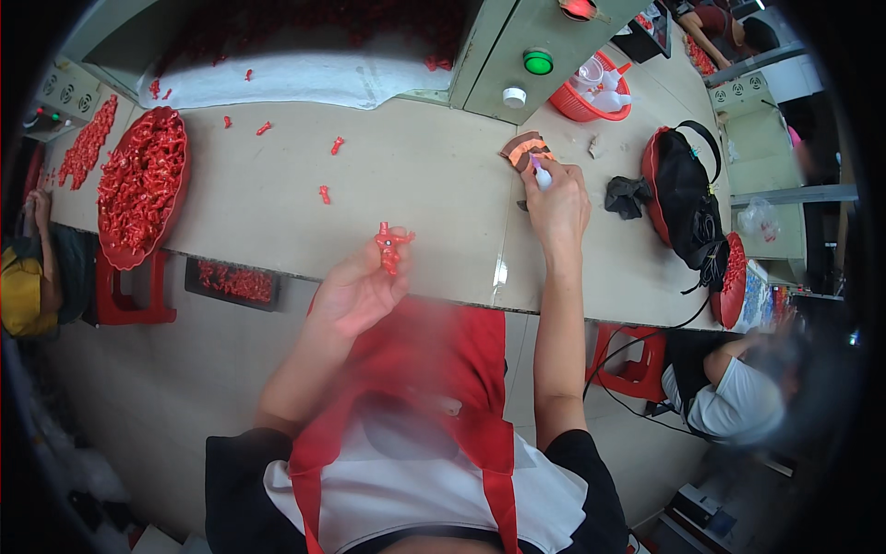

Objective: The person assembles small red plastic toy parts by applying glue with a precision applicator.

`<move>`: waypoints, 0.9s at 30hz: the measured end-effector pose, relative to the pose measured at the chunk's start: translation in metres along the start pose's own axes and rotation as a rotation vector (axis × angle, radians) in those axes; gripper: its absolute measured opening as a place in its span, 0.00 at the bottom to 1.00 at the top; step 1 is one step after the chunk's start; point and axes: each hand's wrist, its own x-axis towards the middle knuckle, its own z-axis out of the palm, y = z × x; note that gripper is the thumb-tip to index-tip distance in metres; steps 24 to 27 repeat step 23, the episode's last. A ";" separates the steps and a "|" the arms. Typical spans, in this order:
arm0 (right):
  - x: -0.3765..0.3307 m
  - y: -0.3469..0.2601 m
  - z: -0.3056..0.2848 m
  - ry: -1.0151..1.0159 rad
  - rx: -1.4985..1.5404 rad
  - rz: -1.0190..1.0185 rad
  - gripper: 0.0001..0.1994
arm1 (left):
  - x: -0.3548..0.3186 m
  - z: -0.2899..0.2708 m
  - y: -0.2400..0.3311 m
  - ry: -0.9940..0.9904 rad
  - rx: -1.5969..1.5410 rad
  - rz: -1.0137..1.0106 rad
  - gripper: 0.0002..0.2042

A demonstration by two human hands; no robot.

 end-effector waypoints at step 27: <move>-0.082 -0.069 -0.024 -0.744 0.839 0.029 0.05 | -0.002 0.023 -0.003 0.287 0.974 0.555 0.14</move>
